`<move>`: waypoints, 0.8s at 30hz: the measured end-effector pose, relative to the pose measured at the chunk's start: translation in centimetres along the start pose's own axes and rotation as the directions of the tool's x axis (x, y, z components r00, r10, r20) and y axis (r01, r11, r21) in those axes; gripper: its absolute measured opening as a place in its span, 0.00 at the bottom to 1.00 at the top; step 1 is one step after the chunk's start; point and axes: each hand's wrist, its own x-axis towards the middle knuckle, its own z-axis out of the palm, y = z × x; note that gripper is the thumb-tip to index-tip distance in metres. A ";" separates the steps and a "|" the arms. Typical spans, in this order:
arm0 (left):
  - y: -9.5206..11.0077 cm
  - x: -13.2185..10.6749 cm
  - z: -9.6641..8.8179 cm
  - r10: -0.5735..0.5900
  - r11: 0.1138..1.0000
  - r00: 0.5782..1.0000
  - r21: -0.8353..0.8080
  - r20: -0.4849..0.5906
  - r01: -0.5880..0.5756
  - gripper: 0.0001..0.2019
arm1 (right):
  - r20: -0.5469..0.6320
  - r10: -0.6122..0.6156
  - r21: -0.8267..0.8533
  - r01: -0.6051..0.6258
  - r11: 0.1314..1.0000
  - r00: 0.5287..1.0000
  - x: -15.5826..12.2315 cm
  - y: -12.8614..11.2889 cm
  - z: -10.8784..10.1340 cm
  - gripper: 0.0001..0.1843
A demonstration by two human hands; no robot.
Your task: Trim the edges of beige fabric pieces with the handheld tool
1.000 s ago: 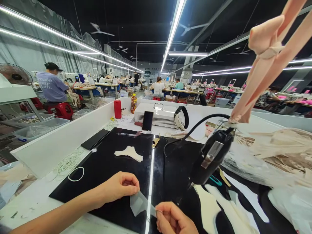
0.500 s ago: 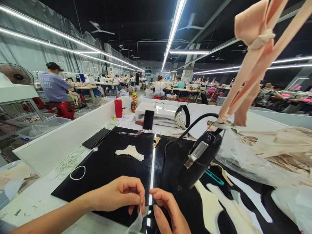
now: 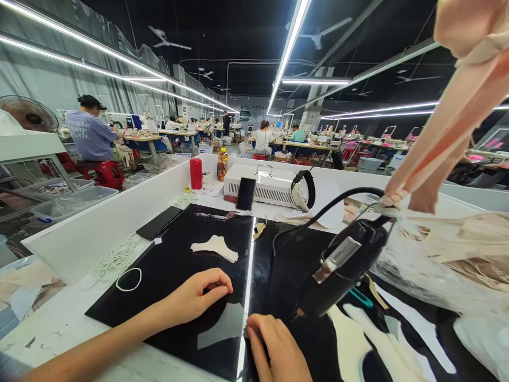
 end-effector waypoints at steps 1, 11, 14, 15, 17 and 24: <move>-0.1 -0.2 0.0 0.036 0.998 0.999 0.045 -0.003 -0.035 0.06 | -0.009 -0.055 -0.071 0.054 0.996 0.998 0.0 0.4 0.1 0.09; -0.8 -1.2 0.8 0.324 0.779 0.910 0.473 0.259 -0.412 0.11 | 0.036 -0.156 -0.444 0.156 0.882 0.987 -0.8 0.5 -0.4 0.14; -1.1 -1.2 0.4 0.342 0.750 0.898 0.496 0.277 -0.439 0.13 | 0.010 -0.105 -0.505 0.095 0.858 0.994 -1.8 0.7 -2.0 0.14; -1.3 -1.3 0.3 0.360 0.734 0.889 0.502 0.283 -0.457 0.13 | -0.006 -0.094 -0.521 0.078 0.850 0.996 -2.2 1.0 -2.8 0.14; -1.7 -1.4 0.1 0.407 0.692 0.870 0.527 0.279 -0.493 0.12 | -0.051 -0.074 -0.551 0.034 0.834 0.996 -3.3 1.8 -5.1 0.13; -3.0 -1.5 0.3 0.539 0.574 0.811 0.605 0.228 -0.552 0.16 | -0.303 0.033 -0.645 -0.230 0.729 0.952 -6.4 6.2 -12.9 0.17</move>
